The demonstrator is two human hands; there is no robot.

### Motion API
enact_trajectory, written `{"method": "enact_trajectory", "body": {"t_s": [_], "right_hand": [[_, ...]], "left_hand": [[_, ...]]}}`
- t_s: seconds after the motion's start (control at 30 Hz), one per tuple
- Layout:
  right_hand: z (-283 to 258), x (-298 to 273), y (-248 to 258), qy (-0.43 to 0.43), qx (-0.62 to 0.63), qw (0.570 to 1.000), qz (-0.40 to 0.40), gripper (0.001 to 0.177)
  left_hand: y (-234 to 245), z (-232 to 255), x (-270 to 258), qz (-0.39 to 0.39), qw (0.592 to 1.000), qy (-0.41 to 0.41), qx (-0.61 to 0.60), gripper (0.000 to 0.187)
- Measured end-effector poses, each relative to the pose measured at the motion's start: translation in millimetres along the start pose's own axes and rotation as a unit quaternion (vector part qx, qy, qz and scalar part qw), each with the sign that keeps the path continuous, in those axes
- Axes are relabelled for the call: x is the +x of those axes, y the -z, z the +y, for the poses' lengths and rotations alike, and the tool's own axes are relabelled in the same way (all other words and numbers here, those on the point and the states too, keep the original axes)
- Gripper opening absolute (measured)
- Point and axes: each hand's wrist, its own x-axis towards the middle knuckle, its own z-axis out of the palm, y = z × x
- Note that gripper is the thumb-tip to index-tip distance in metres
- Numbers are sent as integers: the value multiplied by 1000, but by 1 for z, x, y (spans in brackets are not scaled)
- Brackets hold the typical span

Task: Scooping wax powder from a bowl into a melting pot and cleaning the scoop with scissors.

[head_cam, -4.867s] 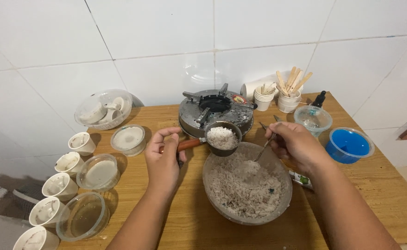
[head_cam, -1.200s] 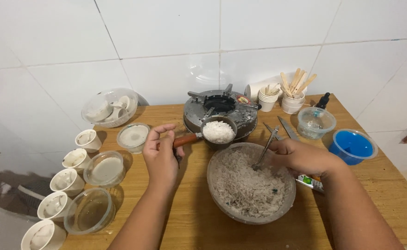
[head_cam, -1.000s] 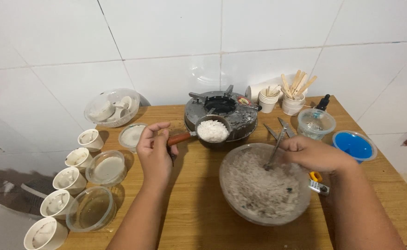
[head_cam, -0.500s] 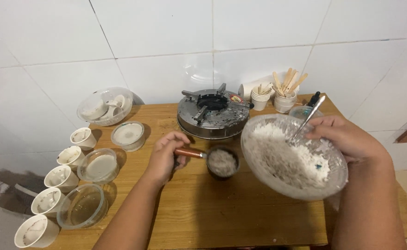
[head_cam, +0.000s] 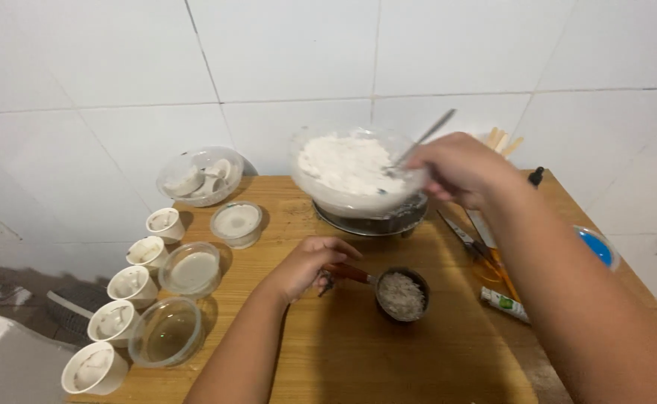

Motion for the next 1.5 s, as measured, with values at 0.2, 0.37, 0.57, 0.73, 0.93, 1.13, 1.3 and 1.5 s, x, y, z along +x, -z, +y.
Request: {"method": "enact_trajectory", "body": {"t_s": [0.2,0.37,0.57,0.73,0.93,1.13,1.3,1.5], "right_hand": [[5,95,-99,-32,48,998,-17,43],[-2,118,-168,-44,-48,998,-5,26],[7,149,-206,-93,-69,993,20,29],[19,155,-224,-66,-206,975,43,31],[17,147,-235,-79,-189,978,33,37],[20,150,-237,-76,-150,985,45,36],[20,139,-240,-77,-143,986,44,38],[20,131,-226,-72,-134,987,42,40]], "left_hand": [[14,-10,9,-38,999,-17,15,26],[33,-36,30,-48,998,-46,11,22],[36,-45,37,-61,996,-58,0,20],[33,-48,39,-53,996,-66,-15,9],[35,-43,37,-32,997,-56,50,17],[37,-47,38,-37,996,-60,53,23],[42,-52,43,-13,994,-33,100,25],[30,-28,20,-22,996,-47,67,23]]}}
